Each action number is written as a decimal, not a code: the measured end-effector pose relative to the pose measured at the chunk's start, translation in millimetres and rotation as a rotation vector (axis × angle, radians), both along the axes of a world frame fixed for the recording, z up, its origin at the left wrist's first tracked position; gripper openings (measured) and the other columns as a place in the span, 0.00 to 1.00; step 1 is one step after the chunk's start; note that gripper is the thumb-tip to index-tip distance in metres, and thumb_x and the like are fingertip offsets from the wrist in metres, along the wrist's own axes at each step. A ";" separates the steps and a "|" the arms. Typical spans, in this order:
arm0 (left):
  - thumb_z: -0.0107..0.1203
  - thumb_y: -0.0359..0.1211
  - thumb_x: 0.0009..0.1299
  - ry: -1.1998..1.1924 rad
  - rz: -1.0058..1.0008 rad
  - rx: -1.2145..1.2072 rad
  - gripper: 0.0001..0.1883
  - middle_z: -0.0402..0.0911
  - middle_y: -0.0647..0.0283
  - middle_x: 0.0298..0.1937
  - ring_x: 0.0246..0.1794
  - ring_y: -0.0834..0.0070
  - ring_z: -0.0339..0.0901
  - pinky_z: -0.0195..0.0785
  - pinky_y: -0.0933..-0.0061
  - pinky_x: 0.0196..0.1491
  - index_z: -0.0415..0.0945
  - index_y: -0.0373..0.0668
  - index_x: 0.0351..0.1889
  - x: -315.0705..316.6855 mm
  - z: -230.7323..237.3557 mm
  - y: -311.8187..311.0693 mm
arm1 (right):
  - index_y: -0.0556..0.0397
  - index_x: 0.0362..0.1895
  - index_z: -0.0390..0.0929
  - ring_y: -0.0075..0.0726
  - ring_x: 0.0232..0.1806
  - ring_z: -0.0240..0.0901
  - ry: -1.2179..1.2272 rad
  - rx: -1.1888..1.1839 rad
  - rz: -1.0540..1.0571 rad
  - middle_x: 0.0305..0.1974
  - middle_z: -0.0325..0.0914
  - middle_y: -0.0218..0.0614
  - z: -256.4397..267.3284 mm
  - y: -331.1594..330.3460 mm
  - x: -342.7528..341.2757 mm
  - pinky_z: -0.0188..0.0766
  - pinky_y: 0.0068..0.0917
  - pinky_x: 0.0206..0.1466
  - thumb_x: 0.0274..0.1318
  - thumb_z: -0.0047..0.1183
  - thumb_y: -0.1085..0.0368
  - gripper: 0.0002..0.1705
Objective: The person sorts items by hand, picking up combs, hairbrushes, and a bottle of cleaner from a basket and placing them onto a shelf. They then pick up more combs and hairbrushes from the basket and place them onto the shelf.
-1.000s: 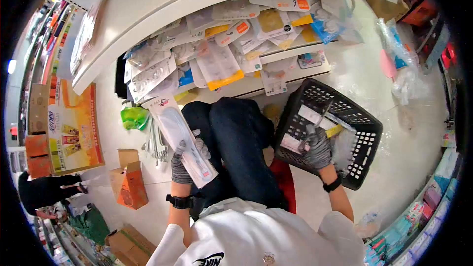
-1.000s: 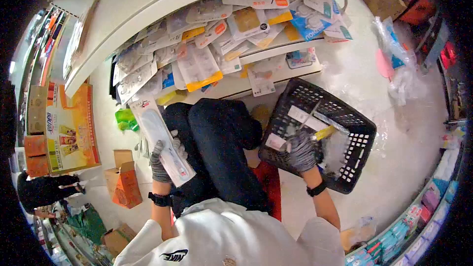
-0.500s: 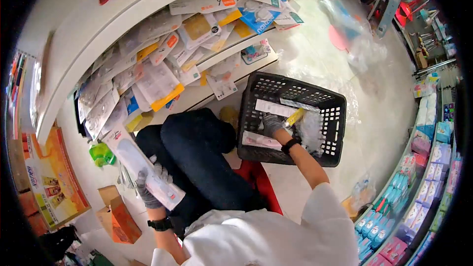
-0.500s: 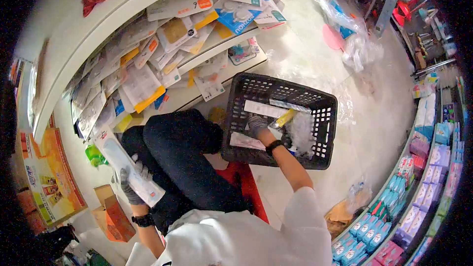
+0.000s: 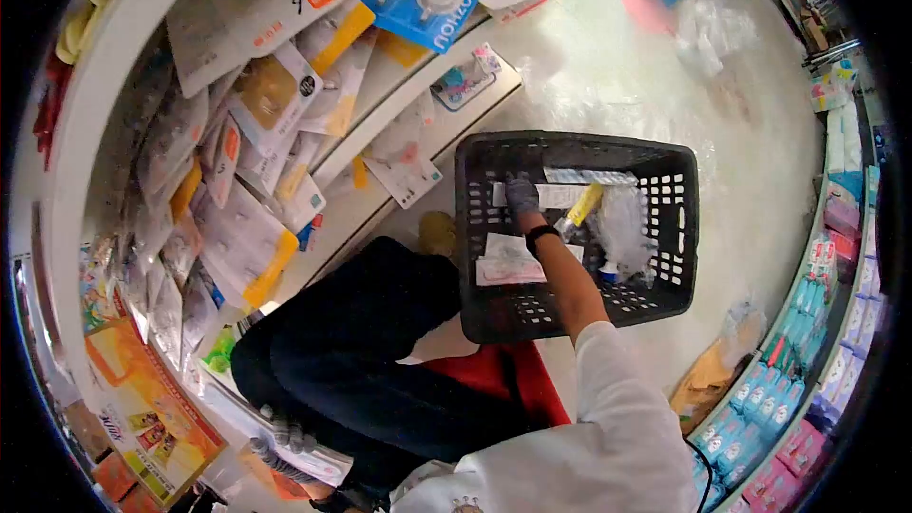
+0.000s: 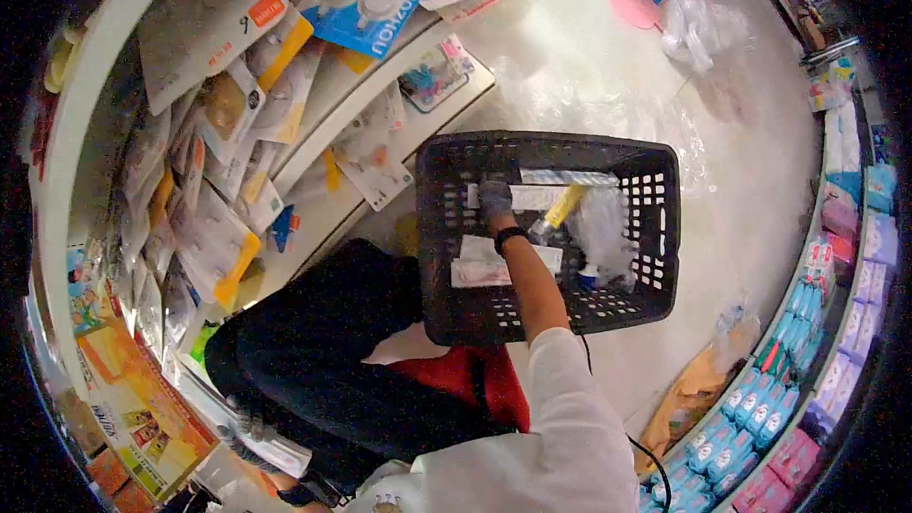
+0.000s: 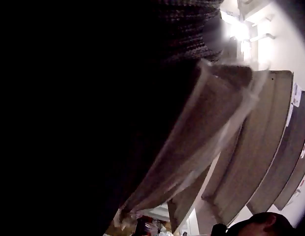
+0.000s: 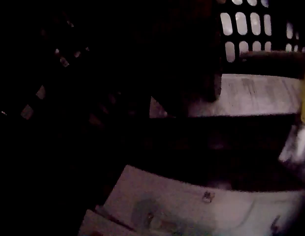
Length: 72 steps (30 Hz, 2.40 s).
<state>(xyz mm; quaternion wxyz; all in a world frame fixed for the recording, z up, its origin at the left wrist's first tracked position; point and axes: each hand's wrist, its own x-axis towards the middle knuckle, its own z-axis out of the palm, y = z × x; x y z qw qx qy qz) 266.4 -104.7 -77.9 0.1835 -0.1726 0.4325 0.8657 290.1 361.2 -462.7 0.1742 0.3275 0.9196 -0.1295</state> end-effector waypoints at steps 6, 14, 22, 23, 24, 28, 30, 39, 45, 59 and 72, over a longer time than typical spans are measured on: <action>0.48 0.49 0.61 0.003 0.017 -0.004 0.31 0.64 0.65 0.28 0.23 0.76 0.61 0.58 0.74 0.27 0.53 0.39 0.54 4.5 6.4 5.6 | 0.51 0.35 0.72 0.41 0.33 0.72 0.195 -0.068 0.311 0.35 0.74 0.39 87.6 -17.5 16.4 0.69 0.35 0.34 0.49 0.43 0.64 0.10; 0.48 0.49 0.61 0.080 -0.099 0.148 0.32 0.65 0.64 0.29 0.24 0.76 0.62 0.59 0.73 0.28 0.53 0.37 0.55 6.8 6.3 0.1 | 0.39 0.27 0.71 0.35 0.25 0.69 0.589 0.335 1.012 0.24 0.66 0.32 238.9 -72.1 104.9 0.67 0.32 0.23 0.39 0.45 0.60 0.06; 0.53 0.48 0.55 -0.132 -0.320 0.322 0.34 0.65 0.63 0.29 0.27 0.72 0.63 0.59 0.68 0.34 0.57 0.36 0.53 11.3 12.3 25.9 | 0.37 0.24 0.69 0.35 0.31 0.70 0.821 0.513 0.885 0.29 0.71 0.27 289.5 -125.1 148.4 0.71 0.31 0.30 0.39 0.46 0.58 0.04; 0.53 0.49 0.54 -0.183 -0.336 0.310 0.35 0.64 0.63 0.28 0.28 0.72 0.63 0.59 0.68 0.35 0.58 0.36 0.53 12.8 13.1 29.5 | 0.39 0.25 0.70 0.39 0.32 0.70 0.824 0.467 0.909 0.30 0.72 0.30 293.0 -126.0 144.6 0.71 0.33 0.32 0.37 0.48 0.58 0.06; 0.53 0.49 0.54 -0.145 -0.360 0.346 0.35 0.64 0.63 0.28 0.28 0.72 0.62 0.59 0.68 0.35 0.57 0.36 0.53 13.8 14.6 31.6 | 0.41 0.27 0.72 0.42 0.34 0.71 0.860 0.350 0.948 0.32 0.72 0.33 312.5 -132.0 137.4 0.71 0.36 0.34 0.36 0.50 0.59 0.08; 0.55 0.49 0.55 -0.184 -0.396 0.523 0.35 0.64 0.62 0.28 0.27 0.71 0.63 0.61 0.68 0.34 0.58 0.35 0.52 9.9 12.2 31.4 | 0.44 0.33 0.75 0.49 0.40 0.71 0.936 -0.024 0.876 0.38 0.74 0.37 359.0 -167.0 133.9 0.70 0.40 0.41 0.35 0.53 0.60 0.14; 0.56 0.50 0.54 -0.164 -0.401 0.503 0.35 0.65 0.62 0.28 0.27 0.71 0.65 0.62 0.68 0.34 0.58 0.36 0.52 12.1 18.1 36.2 | 0.43 0.40 0.74 0.49 0.44 0.70 0.936 -0.130 0.950 0.41 0.73 0.34 356.9 -176.6 134.9 0.69 0.40 0.46 0.37 0.51 0.57 0.19; 0.53 0.52 0.55 -0.105 -0.263 0.291 0.36 0.67 0.62 0.29 0.26 0.69 0.66 0.63 0.66 0.31 0.57 0.35 0.53 14.6 5.2 2.0 | 0.59 0.38 0.70 0.51 0.42 0.66 0.549 0.377 0.663 0.41 0.69 0.50 334.6 -125.1 122.9 0.64 0.41 0.46 0.40 0.43 0.65 0.17; 0.53 0.49 0.57 -0.079 -0.303 0.289 0.34 0.69 0.60 0.29 0.26 0.68 0.68 0.64 0.66 0.31 0.58 0.34 0.52 15.3 -2.2 11.2 | 0.56 0.42 0.68 0.44 0.36 0.71 0.023 0.352 0.512 0.37 0.72 0.48 271.2 -65.8 130.7 0.68 0.36 0.37 0.41 0.47 0.57 0.22; 0.53 0.50 0.54 -0.092 -0.270 0.028 0.34 0.66 0.62 0.28 0.26 0.69 0.65 0.60 0.65 0.32 0.58 0.38 0.51 17.8 -0.2 22.8 | 0.60 0.55 0.58 0.46 0.47 0.67 -0.136 -0.014 0.173 0.52 0.64 0.50 95.4 -64.7 45.0 0.66 0.35 0.45 0.48 0.45 0.54 0.33; 0.47 0.45 0.60 -0.089 -0.174 -0.013 0.23 0.70 0.62 0.23 0.18 0.71 0.67 0.62 0.69 0.20 0.59 0.42 0.47 21.5 -17.3 0.6 | 0.57 0.51 0.64 0.41 0.48 0.62 0.621 -0.636 -1.440 0.49 0.66 0.45 -42.5 68.7 98.4 0.59 0.36 0.47 0.53 0.40 0.49 0.28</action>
